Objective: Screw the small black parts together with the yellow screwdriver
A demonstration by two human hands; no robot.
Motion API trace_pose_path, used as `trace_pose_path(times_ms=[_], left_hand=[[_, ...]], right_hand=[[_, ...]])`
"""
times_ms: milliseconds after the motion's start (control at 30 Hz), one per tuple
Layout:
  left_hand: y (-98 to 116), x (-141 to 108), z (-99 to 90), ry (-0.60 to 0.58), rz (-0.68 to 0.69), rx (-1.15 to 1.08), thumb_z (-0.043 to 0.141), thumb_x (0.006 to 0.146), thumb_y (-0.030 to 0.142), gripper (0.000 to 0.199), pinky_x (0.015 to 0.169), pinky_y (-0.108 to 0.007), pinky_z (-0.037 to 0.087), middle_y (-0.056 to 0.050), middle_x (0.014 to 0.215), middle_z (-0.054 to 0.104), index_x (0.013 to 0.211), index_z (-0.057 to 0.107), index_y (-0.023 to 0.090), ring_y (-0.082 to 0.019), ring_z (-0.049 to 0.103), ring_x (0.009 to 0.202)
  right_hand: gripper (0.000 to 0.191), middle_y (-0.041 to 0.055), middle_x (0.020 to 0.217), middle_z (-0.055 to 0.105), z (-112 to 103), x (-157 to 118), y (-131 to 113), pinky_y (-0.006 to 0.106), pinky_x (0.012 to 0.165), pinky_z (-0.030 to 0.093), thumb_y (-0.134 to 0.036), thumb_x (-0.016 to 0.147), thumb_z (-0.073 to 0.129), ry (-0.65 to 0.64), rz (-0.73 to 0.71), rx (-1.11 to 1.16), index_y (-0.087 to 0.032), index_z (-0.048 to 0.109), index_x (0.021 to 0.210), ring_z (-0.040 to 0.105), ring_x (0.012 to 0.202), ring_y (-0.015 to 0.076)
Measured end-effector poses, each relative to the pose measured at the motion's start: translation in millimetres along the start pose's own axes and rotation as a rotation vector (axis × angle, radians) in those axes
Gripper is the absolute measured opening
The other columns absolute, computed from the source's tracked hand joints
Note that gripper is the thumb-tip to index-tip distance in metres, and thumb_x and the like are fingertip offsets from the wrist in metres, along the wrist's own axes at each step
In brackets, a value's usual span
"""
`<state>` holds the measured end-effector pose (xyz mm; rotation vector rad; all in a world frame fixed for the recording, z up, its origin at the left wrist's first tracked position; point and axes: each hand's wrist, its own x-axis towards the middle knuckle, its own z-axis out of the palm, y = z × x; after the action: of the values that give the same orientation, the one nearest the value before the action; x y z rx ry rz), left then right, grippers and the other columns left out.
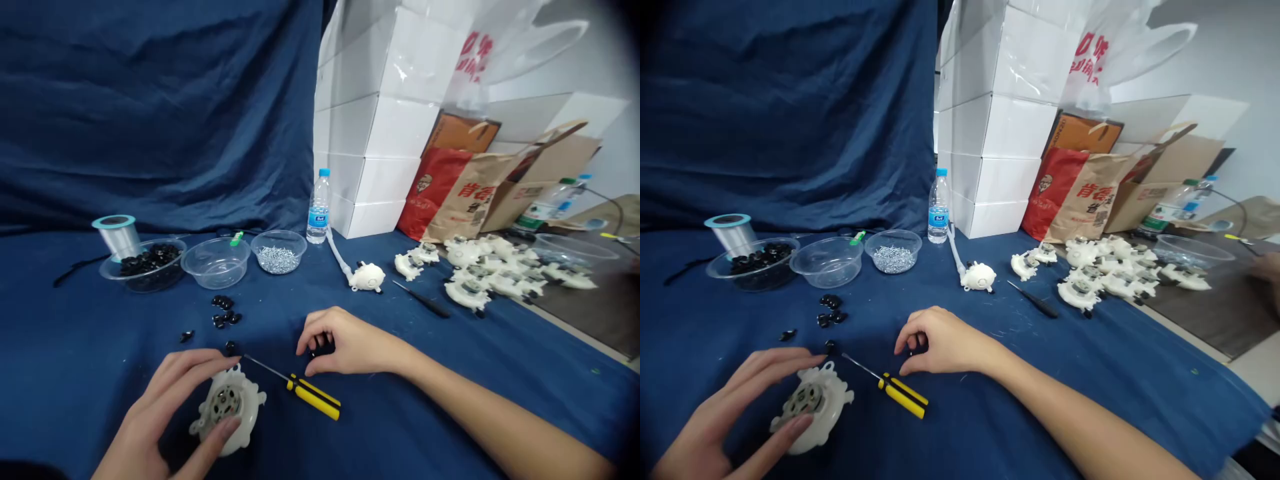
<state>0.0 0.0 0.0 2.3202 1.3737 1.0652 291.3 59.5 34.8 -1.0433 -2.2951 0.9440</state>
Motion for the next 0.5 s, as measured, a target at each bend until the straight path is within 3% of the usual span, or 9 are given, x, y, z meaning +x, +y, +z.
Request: trace_pose_path(times_ms=[167, 367, 500], left_hand=[[10, -1, 3.7, 0.096, 0.006, -0.066, 0.061, 0.087, 0.042, 0.031, 0.093, -0.042, 0.049, -0.001, 0.119, 0.061, 0.117, 0.06, 0.037, -0.027, 0.058, 0.112], [12, 3, -5.6, 0.269, -0.121, -0.159, 0.056, 0.092, 0.038, 0.017, 0.098, -0.042, 0.041, 0.003, 0.117, 0.059, 0.108, 0.063, 0.038, -0.024, 0.056, 0.111], [9, 8, -13.5, 0.347, -0.141, -0.217, 0.062, 0.089, 0.033, 0.016, 0.098, -0.042, 0.041, 0.004, 0.112, 0.061, 0.104, 0.065, 0.036, -0.023, 0.058, 0.107]], right_hand=[[0.015, 0.0018, 0.08, 0.07, -1, 3, 4, 0.022, 0.057, 0.049, -0.016, 0.07, 0.081, 0.072, 0.091, 0.152, -0.018, 0.077, 0.084, 0.058, 0.063, 0.0114], [0.021, 0.0062, 0.087, 0.072, 6, 9, 15, 0.028, 0.071, 0.058, -0.024, 0.074, 0.079, 0.364, 0.148, 0.374, -0.016, 0.074, 0.093, 0.067, 0.078, 0.0158], [0.03, 0.0073, 0.094, 0.074, 9, 11, 11, 0.03, 0.077, 0.06, -0.025, 0.07, 0.082, 0.459, 0.138, 0.531, -0.017, 0.072, 0.097, 0.07, 0.084, 0.0172]])
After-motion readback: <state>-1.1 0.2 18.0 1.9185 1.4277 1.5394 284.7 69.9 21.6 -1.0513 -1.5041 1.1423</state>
